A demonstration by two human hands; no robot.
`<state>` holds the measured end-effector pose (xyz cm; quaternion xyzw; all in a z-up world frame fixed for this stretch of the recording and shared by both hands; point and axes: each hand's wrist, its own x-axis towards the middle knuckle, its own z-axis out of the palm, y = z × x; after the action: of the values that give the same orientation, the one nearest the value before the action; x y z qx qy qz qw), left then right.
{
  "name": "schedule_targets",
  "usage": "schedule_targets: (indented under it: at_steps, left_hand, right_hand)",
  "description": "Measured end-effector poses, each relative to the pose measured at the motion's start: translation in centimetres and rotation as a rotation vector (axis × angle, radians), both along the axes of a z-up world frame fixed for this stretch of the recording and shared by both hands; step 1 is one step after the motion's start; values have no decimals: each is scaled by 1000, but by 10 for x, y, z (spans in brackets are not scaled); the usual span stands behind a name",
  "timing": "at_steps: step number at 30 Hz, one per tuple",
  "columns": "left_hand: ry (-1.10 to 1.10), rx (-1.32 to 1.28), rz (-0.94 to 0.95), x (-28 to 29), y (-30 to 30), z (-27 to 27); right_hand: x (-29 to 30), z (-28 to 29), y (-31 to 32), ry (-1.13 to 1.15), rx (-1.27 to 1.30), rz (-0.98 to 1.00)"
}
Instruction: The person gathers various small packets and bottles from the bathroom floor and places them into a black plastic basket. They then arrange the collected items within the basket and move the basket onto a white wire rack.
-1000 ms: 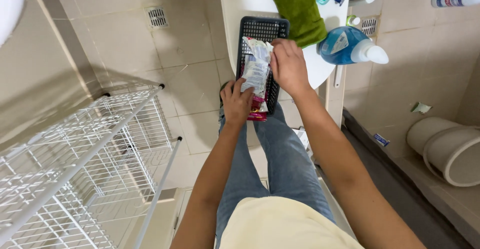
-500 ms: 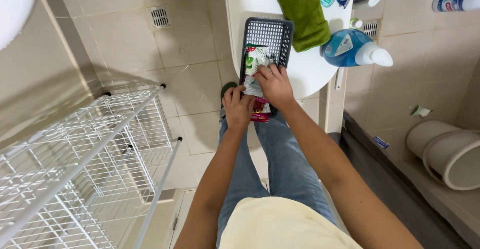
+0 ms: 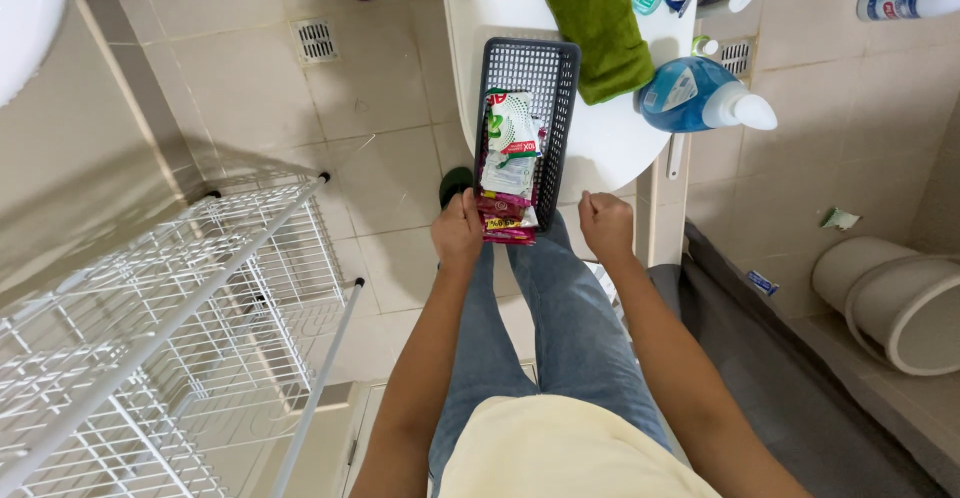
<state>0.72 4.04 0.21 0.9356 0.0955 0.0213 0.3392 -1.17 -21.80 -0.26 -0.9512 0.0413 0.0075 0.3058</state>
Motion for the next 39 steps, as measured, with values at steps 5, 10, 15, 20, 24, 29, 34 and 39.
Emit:
schedule_targets:
  at_steps: [5, 10, 15, 20, 24, 29, 34, 39]
  left_hand:
    - [-73, -48, -44, 0, -18, 7]
    - [2, -382, -136, 22, -39, 46]
    - [125, -312, -214, 26, -59, 54]
    - [57, -293, -239, 31, -72, 61]
    - [58, -323, -206, 33, -79, 77]
    - [18, -341, -130, 32, -85, 84]
    - [53, -355, -46, 26, -82, 71]
    - [175, 74, 158, 8, -58, 8]
  right_hand:
    - [-8, 15, -3, 151, 95, -121]
    - [-2, 38, 3, 179, 334, -109]
    - [0, 49, 0, 256, 505, -157]
    - [-4, 70, -11, 261, 498, -129]
    - [-3, 93, -24, 314, 510, -115]
    - [-1, 106, -47, 294, 522, -127]
    - [0, 109, -70, 259, 508, -155]
    - [1, 108, -78, 294, 573, -209]
